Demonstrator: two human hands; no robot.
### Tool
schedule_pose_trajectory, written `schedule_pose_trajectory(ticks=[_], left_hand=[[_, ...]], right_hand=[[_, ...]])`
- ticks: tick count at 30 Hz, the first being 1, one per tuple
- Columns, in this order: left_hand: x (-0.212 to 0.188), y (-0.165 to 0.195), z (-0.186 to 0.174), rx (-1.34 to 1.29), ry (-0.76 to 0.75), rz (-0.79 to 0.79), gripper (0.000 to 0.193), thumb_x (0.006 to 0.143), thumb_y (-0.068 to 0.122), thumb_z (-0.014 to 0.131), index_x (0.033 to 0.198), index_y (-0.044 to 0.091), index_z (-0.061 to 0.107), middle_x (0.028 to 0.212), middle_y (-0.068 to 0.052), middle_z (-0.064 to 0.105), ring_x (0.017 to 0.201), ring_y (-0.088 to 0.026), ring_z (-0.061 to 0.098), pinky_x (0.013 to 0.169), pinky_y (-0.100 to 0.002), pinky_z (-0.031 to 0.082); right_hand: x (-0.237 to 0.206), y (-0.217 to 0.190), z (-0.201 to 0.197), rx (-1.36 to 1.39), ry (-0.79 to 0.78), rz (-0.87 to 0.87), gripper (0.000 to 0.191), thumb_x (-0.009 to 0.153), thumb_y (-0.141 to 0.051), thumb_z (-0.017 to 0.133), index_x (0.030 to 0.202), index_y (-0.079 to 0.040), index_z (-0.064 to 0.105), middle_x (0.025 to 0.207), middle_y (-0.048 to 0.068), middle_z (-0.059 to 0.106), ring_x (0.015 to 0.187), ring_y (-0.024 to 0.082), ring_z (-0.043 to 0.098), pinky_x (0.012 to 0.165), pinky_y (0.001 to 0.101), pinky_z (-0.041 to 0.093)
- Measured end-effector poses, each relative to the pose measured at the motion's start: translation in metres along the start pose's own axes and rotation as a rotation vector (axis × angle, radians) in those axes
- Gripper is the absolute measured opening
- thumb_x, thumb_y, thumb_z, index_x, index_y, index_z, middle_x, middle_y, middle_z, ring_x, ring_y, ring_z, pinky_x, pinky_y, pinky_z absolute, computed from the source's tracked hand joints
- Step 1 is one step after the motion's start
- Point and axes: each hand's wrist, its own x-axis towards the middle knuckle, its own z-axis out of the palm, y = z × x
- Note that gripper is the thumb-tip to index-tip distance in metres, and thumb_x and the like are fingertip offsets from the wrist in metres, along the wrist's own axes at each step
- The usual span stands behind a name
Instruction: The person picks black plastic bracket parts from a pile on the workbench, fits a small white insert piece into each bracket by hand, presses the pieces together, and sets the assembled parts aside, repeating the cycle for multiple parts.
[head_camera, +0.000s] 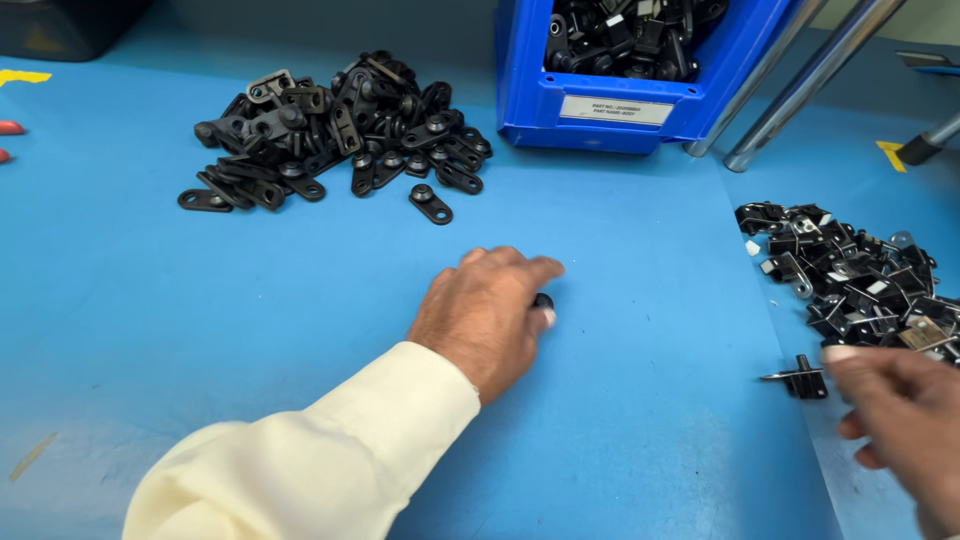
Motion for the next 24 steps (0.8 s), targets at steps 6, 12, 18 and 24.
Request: schedule_pose_trajectory(ticks=[6, 12, 18, 24], left_hand=[[0.004, 0.005, 0.005, -0.011, -0.063, -0.212, 0.026, 0.092, 0.025, 0.072, 0.117, 0.015, 0.072, 0.115, -0.005, 0.070, 0.102, -0.025, 0.068, 0.090, -0.040, 0.057], [0.002, 0.009, 0.019, -1.187, -0.061, -0.752, 0.017, 0.096, 0.009, 0.060, 0.105, 0.003, 0.073, 0.097, -0.010, 0.080, 0.085, -0.019, 0.079, 0.075, -0.034, 0.065], [-0.013, 0.024, 0.024, -0.321, -0.023, -0.590, 0.017, 0.098, 0.024, 0.067, 0.109, 0.015, 0.078, 0.114, -0.003, 0.070, 0.095, -0.021, 0.073, 0.083, -0.036, 0.061], [-0.019, 0.022, 0.005, -0.445, -0.027, -0.642, 0.022, 0.099, 0.023, 0.059, 0.110, 0.010, 0.074, 0.102, -0.008, 0.075, 0.092, -0.021, 0.076, 0.085, -0.036, 0.062]], right_hand=[[-0.054, -0.065, 0.009, -0.442, 0.064, -0.332, 0.041, 0.089, -0.039, 0.080, 0.121, -0.012, 0.079, 0.108, 0.011, 0.079, 0.094, 0.021, 0.074, 0.088, 0.0375, 0.059], [-0.081, -0.117, 0.029, -0.285, -0.082, -0.405, 0.040, 0.086, -0.031, 0.082, 0.123, -0.016, 0.078, 0.103, 0.006, 0.072, 0.087, 0.020, 0.071, 0.078, 0.0343, 0.062], [-0.089, -0.114, 0.037, -0.036, -0.013, -0.433, 0.049, 0.079, -0.023, 0.084, 0.126, -0.015, 0.073, 0.094, 0.005, 0.077, 0.083, 0.014, 0.073, 0.078, 0.0319, 0.057], [-0.111, -0.116, 0.055, 0.407, -0.283, -0.310, 0.036, 0.077, -0.008, 0.083, 0.112, -0.003, 0.078, 0.088, 0.007, 0.076, 0.078, 0.011, 0.068, 0.073, 0.0236, 0.056]])
